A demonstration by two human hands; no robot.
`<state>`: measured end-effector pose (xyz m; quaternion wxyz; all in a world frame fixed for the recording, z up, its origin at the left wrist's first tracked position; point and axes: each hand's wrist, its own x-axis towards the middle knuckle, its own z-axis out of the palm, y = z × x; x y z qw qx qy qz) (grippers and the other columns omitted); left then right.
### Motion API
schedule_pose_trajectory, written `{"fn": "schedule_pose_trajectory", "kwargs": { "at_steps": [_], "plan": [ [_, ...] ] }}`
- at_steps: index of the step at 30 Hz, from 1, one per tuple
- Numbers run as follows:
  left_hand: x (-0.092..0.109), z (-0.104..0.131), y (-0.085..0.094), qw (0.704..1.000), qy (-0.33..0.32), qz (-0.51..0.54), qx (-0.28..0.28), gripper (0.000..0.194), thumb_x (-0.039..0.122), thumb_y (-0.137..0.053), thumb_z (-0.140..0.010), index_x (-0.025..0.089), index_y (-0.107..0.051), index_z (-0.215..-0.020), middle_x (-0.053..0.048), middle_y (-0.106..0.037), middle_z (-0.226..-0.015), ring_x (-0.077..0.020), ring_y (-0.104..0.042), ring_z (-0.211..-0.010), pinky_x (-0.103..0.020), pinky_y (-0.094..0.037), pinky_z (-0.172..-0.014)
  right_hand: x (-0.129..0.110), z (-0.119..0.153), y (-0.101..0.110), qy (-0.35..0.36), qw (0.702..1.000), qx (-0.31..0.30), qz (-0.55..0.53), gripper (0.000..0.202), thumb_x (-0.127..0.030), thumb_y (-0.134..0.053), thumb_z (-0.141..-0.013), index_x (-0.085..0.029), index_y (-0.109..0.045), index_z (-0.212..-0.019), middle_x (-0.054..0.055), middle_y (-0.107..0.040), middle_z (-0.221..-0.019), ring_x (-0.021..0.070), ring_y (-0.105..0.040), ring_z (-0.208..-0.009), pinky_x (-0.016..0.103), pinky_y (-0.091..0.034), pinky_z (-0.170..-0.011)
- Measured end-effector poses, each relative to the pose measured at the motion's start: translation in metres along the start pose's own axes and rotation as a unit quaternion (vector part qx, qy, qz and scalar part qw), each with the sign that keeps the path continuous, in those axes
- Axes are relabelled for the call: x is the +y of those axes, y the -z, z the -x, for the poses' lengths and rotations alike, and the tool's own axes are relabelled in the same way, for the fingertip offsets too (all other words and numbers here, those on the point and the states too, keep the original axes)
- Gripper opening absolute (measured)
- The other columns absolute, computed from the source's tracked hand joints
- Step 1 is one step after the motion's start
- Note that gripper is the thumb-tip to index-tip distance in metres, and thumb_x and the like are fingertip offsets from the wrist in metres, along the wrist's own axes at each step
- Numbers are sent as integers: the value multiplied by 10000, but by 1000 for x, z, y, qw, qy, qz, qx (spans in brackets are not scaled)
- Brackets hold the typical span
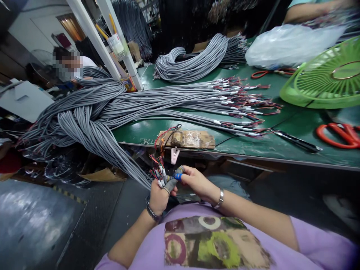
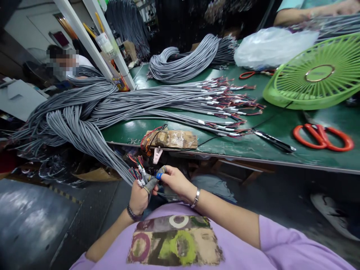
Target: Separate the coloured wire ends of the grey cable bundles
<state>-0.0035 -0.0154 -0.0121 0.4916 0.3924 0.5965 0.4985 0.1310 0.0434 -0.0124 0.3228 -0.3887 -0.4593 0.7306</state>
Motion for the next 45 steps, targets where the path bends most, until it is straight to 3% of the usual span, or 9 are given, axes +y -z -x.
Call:
{"fn": "schedule_pose_trajectory", "kwargs": {
  "at_steps": [6, 12, 18, 22, 26, 34, 41, 45],
  "plan": [
    [-1, -2, 0, 999, 15, 36, -1, 382, 487, -745, -646, 135, -605, -599, -5, -593, -505, -90, -509, -426, -202, -415, -429, -1, -1, -2, -67, 990, -24, -120, 256, -332, -712, -597, -173, -512, -626, -63, -449, -496, 70, -398, -481, 212, -320, -495],
    [0, -3, 0, 997, 17, 74, -2, 347, 451, -731, -679, 136, -608, -602, 4, -580, -486, -82, -496, -414, -197, -408, -431, -2, -1, -2, -66, 989, -19, -135, 256, -309, -727, -597, -162, -519, -621, -68, -439, -478, 55, -379, -462, 192, -311, -469],
    [0, -3, 5, 994, 36, 89, -44, 367, 467, -751, -641, 135, -599, -593, -2, -579, -482, -91, -499, -413, -205, -411, -420, -2, -5, 5, -128, 973, -87, -174, 257, -283, -730, -605, -172, -506, -664, -46, -532, -562, 58, -433, -470, 184, -387, -461],
    [1, -2, 8, 992, 63, 65, -88, 381, 467, -757, -630, 127, -594, -567, -9, -575, -470, -83, -487, -391, -201, -397, -406, 0, -10, 8, -155, 963, -126, -179, 244, -277, -727, -604, -170, -516, -665, -53, -520, -538, 57, -452, -461, 180, -409, -461],
    [4, -1, 8, 989, 81, 52, -108, 368, 447, -779, -598, 121, -608, -580, -4, -564, -452, -84, -472, -368, -206, -386, -383, 2, -14, 7, -145, 966, -132, -170, 249, -258, -748, -584, -156, -527, -636, -49, -513, -519, 54, -449, -458, 171, -388, -447],
    [-1, -3, 4, 994, 49, 89, -42, 326, 396, -761, -632, 129, -586, -566, -7, -585, -468, -89, -501, -388, -198, -406, -385, -3, -7, 14, -133, 973, -67, -174, 237, -367, -686, -716, -160, -573, -733, -8, -588, -654, 70, -487, -504, 201, -427, -485],
    [1, -3, 0, 995, 42, 80, -32, 336, 407, -761, -634, 129, -588, -556, -5, -582, -463, -85, -501, -392, -187, -396, -382, -13, 3, 7, -26, 998, -63, -4, 334, -383, -786, -595, -142, -570, -678, -52, -524, -579, 57, -401, -525, 202, -310, -508],
    [1, -1, -1, 997, 40, 70, -16, 347, 421, -759, -632, 124, -596, -555, -5, -577, -461, -86, -503, -394, -191, -407, -393, -13, 3, 4, -11, 999, -52, 8, 344, -407, -774, -589, -146, -557, -645, -52, -520, -561, 66, -397, -524, 216, -300, -511]
  ]
}}
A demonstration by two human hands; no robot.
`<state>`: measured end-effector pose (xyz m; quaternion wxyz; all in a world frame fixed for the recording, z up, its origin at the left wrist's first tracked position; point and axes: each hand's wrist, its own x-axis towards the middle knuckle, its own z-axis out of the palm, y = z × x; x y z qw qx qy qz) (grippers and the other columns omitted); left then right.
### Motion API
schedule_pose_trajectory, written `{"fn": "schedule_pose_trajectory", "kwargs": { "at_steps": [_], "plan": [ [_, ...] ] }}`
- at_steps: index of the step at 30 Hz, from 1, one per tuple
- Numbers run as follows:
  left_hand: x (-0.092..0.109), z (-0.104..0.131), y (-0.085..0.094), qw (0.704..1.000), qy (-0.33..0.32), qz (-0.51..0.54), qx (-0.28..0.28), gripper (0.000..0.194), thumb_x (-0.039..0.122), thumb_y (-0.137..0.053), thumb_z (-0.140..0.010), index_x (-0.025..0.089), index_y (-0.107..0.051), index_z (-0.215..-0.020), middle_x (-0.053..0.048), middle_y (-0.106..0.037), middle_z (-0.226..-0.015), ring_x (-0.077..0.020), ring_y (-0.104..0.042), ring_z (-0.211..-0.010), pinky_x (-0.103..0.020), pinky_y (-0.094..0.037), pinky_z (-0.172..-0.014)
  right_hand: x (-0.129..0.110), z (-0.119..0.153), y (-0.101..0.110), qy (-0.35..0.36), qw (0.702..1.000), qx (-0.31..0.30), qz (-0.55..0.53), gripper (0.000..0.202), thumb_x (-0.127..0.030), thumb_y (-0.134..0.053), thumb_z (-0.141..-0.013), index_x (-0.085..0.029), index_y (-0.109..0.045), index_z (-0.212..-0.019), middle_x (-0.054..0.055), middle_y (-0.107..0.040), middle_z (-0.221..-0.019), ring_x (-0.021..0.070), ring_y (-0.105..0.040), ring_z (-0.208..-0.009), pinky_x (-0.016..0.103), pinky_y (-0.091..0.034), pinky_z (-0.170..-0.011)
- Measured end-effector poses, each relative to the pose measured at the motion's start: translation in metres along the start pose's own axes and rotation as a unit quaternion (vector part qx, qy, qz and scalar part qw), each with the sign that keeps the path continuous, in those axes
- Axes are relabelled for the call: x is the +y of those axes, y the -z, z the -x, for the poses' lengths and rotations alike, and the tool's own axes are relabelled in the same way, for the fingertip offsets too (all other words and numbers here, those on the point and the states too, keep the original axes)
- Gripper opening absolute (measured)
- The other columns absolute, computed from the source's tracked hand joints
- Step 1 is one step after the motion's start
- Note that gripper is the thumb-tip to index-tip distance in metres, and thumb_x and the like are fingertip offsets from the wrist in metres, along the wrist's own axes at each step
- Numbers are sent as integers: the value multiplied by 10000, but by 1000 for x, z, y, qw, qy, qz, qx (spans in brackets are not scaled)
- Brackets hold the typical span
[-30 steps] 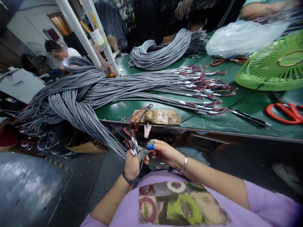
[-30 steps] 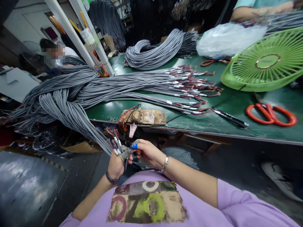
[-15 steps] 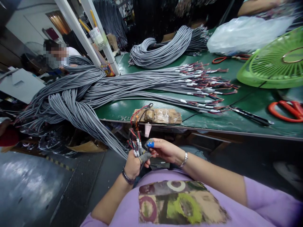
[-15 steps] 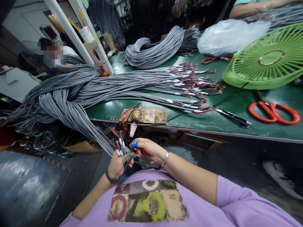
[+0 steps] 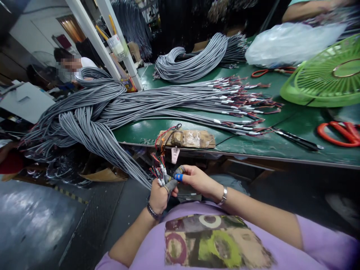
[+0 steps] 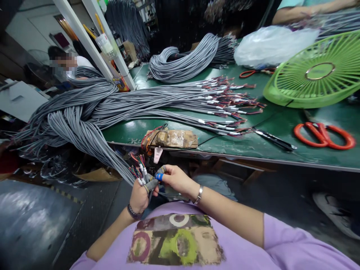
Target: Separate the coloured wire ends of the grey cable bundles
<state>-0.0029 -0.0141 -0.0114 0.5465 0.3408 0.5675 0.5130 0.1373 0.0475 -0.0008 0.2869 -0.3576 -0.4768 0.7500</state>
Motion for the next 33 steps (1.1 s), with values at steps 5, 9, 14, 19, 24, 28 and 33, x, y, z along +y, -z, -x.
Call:
{"fn": "schedule_pose_trajectory", "kwargs": {
  "at_steps": [5, 9, 14, 19, 24, 28, 33],
  "plan": [
    [0, 0, -3, 999, -4, 19, 29, 348, 429, -761, -629, 123, -603, -575, 4, -568, -454, -86, -503, -398, -194, -417, -405, 6, -1, -3, 6, 999, 32, -42, 329, -400, -769, -578, -146, -570, -643, -41, -538, -562, 70, -399, -520, 224, -298, -515],
    [5, -3, 0, 999, 2, 48, 25, 316, 381, -772, -626, 129, -588, -571, 10, -569, -459, -75, -491, -394, -180, -402, -396, 10, -3, 1, 8, 996, 32, -85, 286, -370, -755, -617, -148, -579, -651, -47, -509, -534, 69, -401, -509, 220, -302, -510],
    [18, -10, 7, 996, 23, 83, -5, 294, 354, -772, -595, 136, -577, -571, 17, -548, -429, -77, -467, -352, -173, -360, -336, 13, -15, 18, -10, 978, 60, -202, 279, -417, -695, -723, -161, -585, -710, -28, -560, -618, 68, -443, -505, 226, -402, -528],
    [24, -17, 5, 993, 40, 106, -23, 290, 338, -776, -568, 142, -562, -578, 25, -532, -399, -73, -448, -319, -163, -331, -310, 4, -35, 30, -78, 967, 30, -243, 339, -458, -516, -879, -150, -613, -775, 17, -612, -697, 80, -514, -528, 223, -446, -533],
    [25, -23, 0, 992, 48, 104, -49, 296, 339, -775, -565, 141, -556, -589, 21, -541, -398, -72, -444, -310, -161, -329, -305, -10, -47, 23, -79, 966, -43, -243, 390, -522, -535, -848, -147, -629, -800, 25, -618, -691, 93, -522, -550, 227, -441, -545],
    [25, -28, 3, 991, 60, 94, -80, 288, 320, -775, -560, 138, -554, -594, 12, -550, -397, -70, -432, -298, -160, -310, -295, -12, -48, 14, 25, 984, 1, -179, 386, -540, -638, -763, -154, -616, -773, 2, -597, -643, 80, -463, -526, 212, -392, -520],
    [24, -33, 5, 989, 54, 97, -93, 298, 325, -779, -560, 141, -547, -588, 17, -544, -399, -71, -436, -304, -159, -307, -295, -12, -45, 10, 28, 985, 1, -170, 405, -555, -655, -732, -155, -596, -753, -4, -579, -663, 73, -438, -532, 213, -374, -519]
  ]
}}
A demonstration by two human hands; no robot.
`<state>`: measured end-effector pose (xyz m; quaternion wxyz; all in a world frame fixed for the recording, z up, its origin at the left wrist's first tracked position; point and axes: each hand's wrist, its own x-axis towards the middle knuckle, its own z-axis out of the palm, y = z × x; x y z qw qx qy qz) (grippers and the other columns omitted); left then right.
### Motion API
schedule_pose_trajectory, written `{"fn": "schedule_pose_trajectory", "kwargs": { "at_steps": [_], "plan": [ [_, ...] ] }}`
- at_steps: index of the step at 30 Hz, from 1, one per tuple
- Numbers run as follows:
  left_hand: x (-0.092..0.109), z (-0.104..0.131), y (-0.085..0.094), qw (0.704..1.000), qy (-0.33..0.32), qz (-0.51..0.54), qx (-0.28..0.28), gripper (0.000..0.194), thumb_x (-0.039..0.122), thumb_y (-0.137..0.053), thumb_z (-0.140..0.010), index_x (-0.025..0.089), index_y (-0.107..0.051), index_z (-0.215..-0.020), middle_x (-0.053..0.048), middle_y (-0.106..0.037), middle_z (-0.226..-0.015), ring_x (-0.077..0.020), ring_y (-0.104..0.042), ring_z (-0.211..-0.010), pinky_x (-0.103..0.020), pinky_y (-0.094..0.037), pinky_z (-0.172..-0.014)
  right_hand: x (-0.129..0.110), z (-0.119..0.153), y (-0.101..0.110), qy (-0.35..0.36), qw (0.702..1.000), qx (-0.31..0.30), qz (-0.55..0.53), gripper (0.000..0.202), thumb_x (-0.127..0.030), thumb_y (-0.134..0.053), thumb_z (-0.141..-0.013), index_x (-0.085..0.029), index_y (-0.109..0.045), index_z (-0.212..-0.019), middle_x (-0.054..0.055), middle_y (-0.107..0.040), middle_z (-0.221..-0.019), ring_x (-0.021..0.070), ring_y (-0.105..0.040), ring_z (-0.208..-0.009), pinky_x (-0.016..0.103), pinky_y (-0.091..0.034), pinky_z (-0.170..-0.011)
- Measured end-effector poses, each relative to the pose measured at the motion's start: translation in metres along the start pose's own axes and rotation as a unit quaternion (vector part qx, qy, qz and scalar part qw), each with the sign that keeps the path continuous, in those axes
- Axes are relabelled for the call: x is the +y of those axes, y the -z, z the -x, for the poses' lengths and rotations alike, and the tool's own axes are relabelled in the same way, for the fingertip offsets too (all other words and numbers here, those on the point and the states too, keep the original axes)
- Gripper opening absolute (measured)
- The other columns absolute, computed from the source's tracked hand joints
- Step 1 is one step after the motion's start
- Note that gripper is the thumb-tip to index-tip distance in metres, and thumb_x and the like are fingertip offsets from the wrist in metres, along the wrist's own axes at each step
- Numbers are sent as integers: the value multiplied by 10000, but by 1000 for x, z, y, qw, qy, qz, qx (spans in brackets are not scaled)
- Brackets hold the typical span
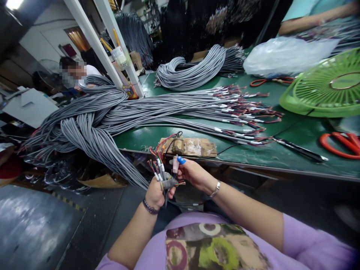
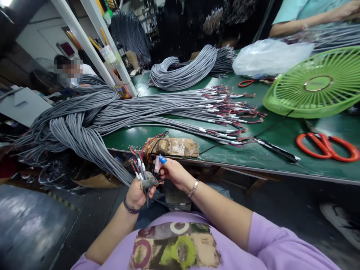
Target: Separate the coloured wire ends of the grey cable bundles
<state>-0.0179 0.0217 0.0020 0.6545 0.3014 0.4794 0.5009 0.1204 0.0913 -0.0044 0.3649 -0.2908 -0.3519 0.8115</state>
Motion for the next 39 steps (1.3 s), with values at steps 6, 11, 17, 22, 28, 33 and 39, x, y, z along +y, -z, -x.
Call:
{"fn": "schedule_pose_trajectory", "kwargs": {
  "at_steps": [6, 11, 17, 22, 28, 33, 39],
  "plan": [
    [-3, -4, 1, 1000, -10, 3, -9, 286, 326, -777, -580, 141, -561, -608, 24, -545, -417, -70, -434, -303, -163, -312, -295, -1, 4, -2, -12, 1000, -21, -10, 389, -518, -700, -700, -155, -559, -701, -18, -537, -650, 71, -418, -528, 219, -360, -503],
    [-4, -5, 2, 1000, -9, -9, -14, 276, 329, -759, -608, 138, -559, -596, 15, -552, -408, -69, -427, -296, -165, -309, -302, 0, 5, -2, 0, 1000, 1, -6, 389, -522, -695, -702, -152, -573, -710, -31, -515, -599, 68, -412, -515, 215, -353, -507],
    [0, -3, -2, 1000, -5, -3, -12, 302, 345, -775, -572, 138, -554, -578, 14, -544, -396, -70, -427, -295, -166, -307, -308, 0, 2, -2, -13, 1000, 8, -18, 378, -528, -670, -718, -159, -587, -711, -16, -546, -601, 79, -436, -508, 223, -357, -502],
    [3, -2, -4, 1000, 3, -7, -17, 288, 334, -772, -561, 133, -566, -571, 9, -544, -393, -71, -426, -295, -168, -308, -300, 8, -2, 5, 53, 997, 45, 19, 446, -602, -622, -733, -157, -626, -715, 3, -565, -603, 102, -464, -544, 244, -401, -548],
    [-1, -7, -4, 1000, -3, -1, -21, 272, 326, -767, -562, 136, -575, -589, 14, -541, -390, -76, -433, -296, -168, -301, -298, 11, -6, 2, -20, 996, 0, -90, 431, -582, -667, -712, -156, -655, -772, 13, -598, -640, 106, -503, -552, 233, -425, -530],
    [-3, -10, -5, 1000, 2, -11, -18, 283, 343, -763, -566, 127, -582, -593, 8, -539, -393, -75, -430, -299, -175, -292, -306, 9, -10, -3, -31, 988, 39, -149, 319, -465, -712, -730, -151, -666, -758, 15, -617, -623, 109, -529, -558, 231, -446, -554],
    [-5, -9, -6, 1000, 2, -15, -4, 290, 342, -770, -554, 134, -571, -588, 13, -537, -396, -76, -432, -308, -179, -305, -313, 9, -7, -5, -46, 985, 24, -162, 373, -522, -615, -797, -152, -660, -803, 24, -625, -649, 115, -540, -561, 240, -450, -562]
  ]
}}
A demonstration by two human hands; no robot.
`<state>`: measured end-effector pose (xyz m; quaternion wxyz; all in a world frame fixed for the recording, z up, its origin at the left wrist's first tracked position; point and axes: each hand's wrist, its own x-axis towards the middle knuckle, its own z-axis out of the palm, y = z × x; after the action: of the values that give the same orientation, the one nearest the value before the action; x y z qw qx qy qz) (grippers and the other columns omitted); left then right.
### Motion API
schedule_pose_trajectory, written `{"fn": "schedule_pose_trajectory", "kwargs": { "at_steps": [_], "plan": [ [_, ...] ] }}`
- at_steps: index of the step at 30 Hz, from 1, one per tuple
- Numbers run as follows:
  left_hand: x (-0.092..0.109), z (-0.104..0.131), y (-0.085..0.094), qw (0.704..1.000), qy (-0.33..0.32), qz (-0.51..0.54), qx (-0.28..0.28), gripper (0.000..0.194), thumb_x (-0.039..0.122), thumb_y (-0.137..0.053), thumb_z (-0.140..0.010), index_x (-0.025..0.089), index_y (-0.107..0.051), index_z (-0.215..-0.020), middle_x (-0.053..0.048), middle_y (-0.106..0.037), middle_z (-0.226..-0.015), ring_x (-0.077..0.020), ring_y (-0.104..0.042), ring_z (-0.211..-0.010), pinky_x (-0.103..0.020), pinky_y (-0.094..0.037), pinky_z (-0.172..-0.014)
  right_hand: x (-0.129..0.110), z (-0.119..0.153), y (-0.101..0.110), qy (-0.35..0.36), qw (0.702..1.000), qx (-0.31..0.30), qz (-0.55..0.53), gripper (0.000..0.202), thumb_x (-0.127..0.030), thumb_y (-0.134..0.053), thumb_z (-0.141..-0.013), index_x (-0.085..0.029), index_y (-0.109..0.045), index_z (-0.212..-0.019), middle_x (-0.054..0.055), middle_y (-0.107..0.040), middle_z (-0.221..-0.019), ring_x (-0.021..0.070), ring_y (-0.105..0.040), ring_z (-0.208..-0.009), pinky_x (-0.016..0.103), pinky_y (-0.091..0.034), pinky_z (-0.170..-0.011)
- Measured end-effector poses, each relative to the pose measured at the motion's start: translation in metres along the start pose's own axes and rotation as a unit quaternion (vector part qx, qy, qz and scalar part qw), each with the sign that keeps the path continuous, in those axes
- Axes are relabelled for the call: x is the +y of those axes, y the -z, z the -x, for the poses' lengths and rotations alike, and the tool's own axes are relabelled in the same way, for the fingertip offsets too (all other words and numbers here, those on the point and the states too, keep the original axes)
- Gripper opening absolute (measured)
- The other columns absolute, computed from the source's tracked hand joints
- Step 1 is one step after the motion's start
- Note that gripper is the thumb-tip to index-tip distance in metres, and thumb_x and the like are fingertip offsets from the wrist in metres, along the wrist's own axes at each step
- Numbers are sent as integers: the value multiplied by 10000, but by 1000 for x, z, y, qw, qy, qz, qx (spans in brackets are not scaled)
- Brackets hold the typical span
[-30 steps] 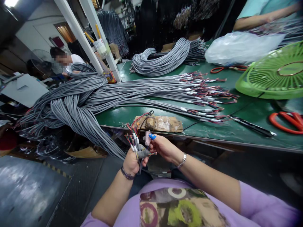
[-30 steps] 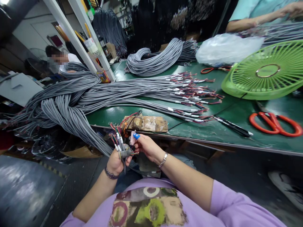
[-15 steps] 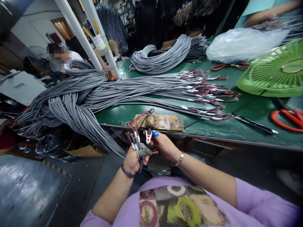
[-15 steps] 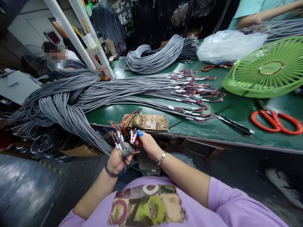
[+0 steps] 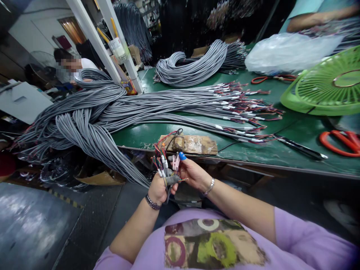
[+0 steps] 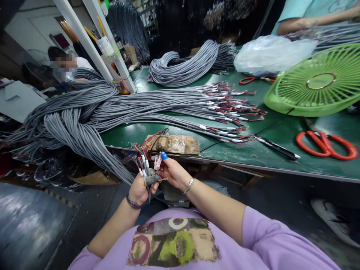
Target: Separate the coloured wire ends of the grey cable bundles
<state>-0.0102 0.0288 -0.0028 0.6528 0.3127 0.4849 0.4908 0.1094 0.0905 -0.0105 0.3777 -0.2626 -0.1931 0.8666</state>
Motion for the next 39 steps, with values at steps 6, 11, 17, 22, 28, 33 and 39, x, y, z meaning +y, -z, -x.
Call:
{"fn": "schedule_pose_trajectory", "kwargs": {
  "at_steps": [6, 11, 17, 22, 28, 33, 39],
  "plan": [
    [0, 12, -2, 1000, -4, -7, 26, 340, 386, -785, -545, 148, -544, -577, 17, -538, -397, -72, -428, -307, -175, -310, -310, -3, 7, 3, -52, 998, -30, 5, 482, -596, -447, -863, -160, -648, -816, 40, -630, -688, 114, -555, -565, 222, -456, -531],
    [-2, 25, -7, 998, -19, -18, 55, 350, 402, -781, -561, 136, -554, -549, 9, -545, -410, -68, -444, -326, -175, -333, -332, -6, 10, 2, -31, 999, -24, 24, 293, -433, -560, -857, -158, -658, -826, 44, -643, -735, 107, -544, -585, 225, -476, -557],
    [2, 22, -8, 997, -31, 8, 72, 307, 387, -750, -579, 141, -567, -567, 14, -537, -408, -76, -449, -330, -180, -332, -331, -3, 8, 4, 31, 997, -1, 75, 282, -431, -648, -786, -150, -653, -752, 27, -610, -680, 106, -515, -563, 235, -456, -537],
    [2, 14, -4, 998, -20, 7, 51, 309, 382, -746, -600, 148, -545, -579, 22, -529, -410, -68, -422, -320, -184, -323, -329, 3, 4, 10, 99, 986, 9, 134, 413, -568, -618, -761, -157, -652, -759, 32, -632, -699, 111, -511, -581, 243, -431, -559],
    [-2, 8, -3, 998, -3, 17, 57, 300, 380, -746, -590, 147, -557, -604, 29, -525, -408, -70, -434, -323, -180, -332, -329, 4, -3, 6, 17, 1000, -8, 8, 299, -462, -668, -772, -163, -651, -774, 34, -639, -701, 117, -533, -594, 230, -426, -540],
    [-4, 5, -4, 998, 1, 21, 59, 267, 342, -738, -593, 141, -563, -602, 22, -535, -404, -69, -434, -315, -172, -325, -319, 5, -5, 4, 15, 1000, 6, -18, 308, -456, -658, -788, -148, -651, -774, 14, -617, -653, 96, -512, -542, 220, -418, -524],
    [-4, 11, -4, 998, -12, 20, 61, 265, 344, -739, -601, 140, -570, -598, 23, -531, -397, -73, -438, -314, -171, -335, -315, 3, 2, 4, -24, 999, -25, -42, 410, -568, -548, -825, -168, -635, -849, 15, -621, -684, 102, -535, -559, 214, -418, -505]
  ]
}}
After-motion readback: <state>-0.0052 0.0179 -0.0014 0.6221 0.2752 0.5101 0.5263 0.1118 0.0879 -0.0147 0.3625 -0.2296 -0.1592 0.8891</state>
